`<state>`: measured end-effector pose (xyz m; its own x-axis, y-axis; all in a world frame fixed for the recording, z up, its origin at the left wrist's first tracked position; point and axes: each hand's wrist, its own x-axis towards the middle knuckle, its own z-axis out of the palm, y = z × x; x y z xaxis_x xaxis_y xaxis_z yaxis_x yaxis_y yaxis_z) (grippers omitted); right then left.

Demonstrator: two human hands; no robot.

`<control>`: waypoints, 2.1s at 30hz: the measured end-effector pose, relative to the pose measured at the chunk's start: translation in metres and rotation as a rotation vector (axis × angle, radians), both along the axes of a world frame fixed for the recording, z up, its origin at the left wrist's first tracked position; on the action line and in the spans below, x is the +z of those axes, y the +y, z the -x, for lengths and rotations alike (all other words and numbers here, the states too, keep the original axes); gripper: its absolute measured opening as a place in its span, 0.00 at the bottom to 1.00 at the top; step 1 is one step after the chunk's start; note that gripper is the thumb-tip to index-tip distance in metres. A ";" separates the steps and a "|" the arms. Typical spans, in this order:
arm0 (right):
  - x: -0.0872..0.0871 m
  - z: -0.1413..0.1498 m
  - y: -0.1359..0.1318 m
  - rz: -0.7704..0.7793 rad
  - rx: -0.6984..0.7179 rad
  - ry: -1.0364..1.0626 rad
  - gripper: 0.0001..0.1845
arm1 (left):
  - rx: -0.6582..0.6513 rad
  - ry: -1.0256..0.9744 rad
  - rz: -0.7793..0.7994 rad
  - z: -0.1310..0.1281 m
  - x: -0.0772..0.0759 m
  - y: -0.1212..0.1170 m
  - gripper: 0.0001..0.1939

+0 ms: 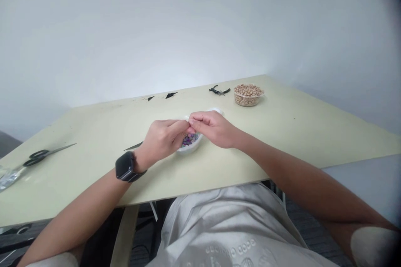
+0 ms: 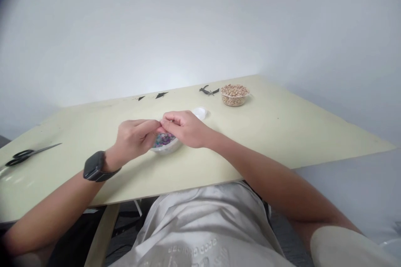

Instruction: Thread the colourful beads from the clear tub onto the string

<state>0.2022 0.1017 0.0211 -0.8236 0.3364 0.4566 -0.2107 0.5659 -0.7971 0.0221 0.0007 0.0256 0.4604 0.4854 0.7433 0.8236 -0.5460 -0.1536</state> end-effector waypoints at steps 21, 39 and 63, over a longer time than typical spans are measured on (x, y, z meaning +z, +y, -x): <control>0.005 -0.003 0.038 0.074 -0.250 0.256 0.18 | 0.069 -0.042 0.119 -0.035 0.132 0.038 0.22; -0.002 0.004 0.025 0.026 -0.269 0.029 0.22 | 0.085 -0.204 -0.094 -0.039 0.135 0.030 0.22; 0.008 -0.003 0.031 0.508 0.072 0.262 0.10 | 0.332 -0.176 0.267 -0.033 0.141 0.014 0.13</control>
<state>0.2056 0.1327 0.0293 -0.7338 0.5142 0.4440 -0.4614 0.1025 -0.8812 0.0553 0.0151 0.1669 0.1255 0.7707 0.6247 0.9616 -0.2494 0.1146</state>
